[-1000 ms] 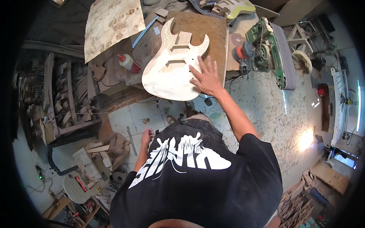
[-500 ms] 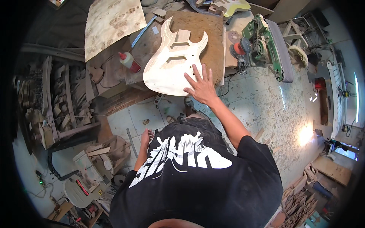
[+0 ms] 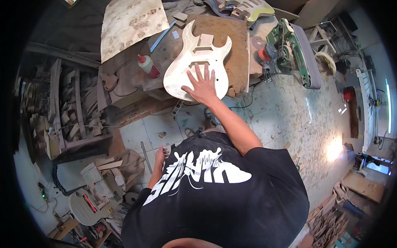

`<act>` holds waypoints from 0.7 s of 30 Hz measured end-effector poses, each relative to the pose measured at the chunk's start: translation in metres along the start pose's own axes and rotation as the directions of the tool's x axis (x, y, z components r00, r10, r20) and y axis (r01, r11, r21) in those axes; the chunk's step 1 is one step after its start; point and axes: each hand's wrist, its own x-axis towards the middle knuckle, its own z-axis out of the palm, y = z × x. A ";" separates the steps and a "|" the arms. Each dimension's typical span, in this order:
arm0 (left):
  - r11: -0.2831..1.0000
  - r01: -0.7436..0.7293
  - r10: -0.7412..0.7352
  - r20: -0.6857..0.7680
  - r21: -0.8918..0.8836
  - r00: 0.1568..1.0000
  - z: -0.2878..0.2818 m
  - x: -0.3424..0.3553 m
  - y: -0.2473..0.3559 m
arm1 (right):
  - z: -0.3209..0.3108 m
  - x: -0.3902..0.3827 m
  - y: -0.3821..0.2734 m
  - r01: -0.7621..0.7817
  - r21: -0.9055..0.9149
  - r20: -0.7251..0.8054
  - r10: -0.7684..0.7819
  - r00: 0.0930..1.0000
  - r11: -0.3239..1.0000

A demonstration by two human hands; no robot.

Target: The person touches and wipes the surface of a wooden guitar body on a workbench and uses a small tool to clear material from an opening.

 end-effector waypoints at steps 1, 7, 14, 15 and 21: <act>1.000 -0.001 0.001 -0.006 -0.013 1.000 0.000 0.001 -0.002 | 0.002 0.006 -0.007 0.033 -0.006 -0.004 -0.033 0.999 0.999; 0.994 -0.088 0.087 -0.011 -0.064 0.996 0.004 -0.003 -0.020 | -0.006 0.017 0.009 0.126 -0.087 -0.094 -0.134 0.987 0.988; 0.994 -0.038 0.034 -0.042 -0.098 0.999 -0.002 -0.020 -0.036 | -0.014 -0.012 0.021 -0.041 -0.073 -0.040 0.038 0.998 0.996; 0.994 -0.033 0.028 -0.045 -0.106 0.999 -0.004 -0.022 -0.039 | -0.009 -0.010 0.021 -0.079 -0.096 -0.088 0.071 0.994 0.992; 1.000 -0.005 0.004 -0.041 -0.016 0.999 -0.009 -0.032 -0.048 | 0.004 0.008 -0.012 -0.024 -0.062 -0.071 0.020 0.997 0.998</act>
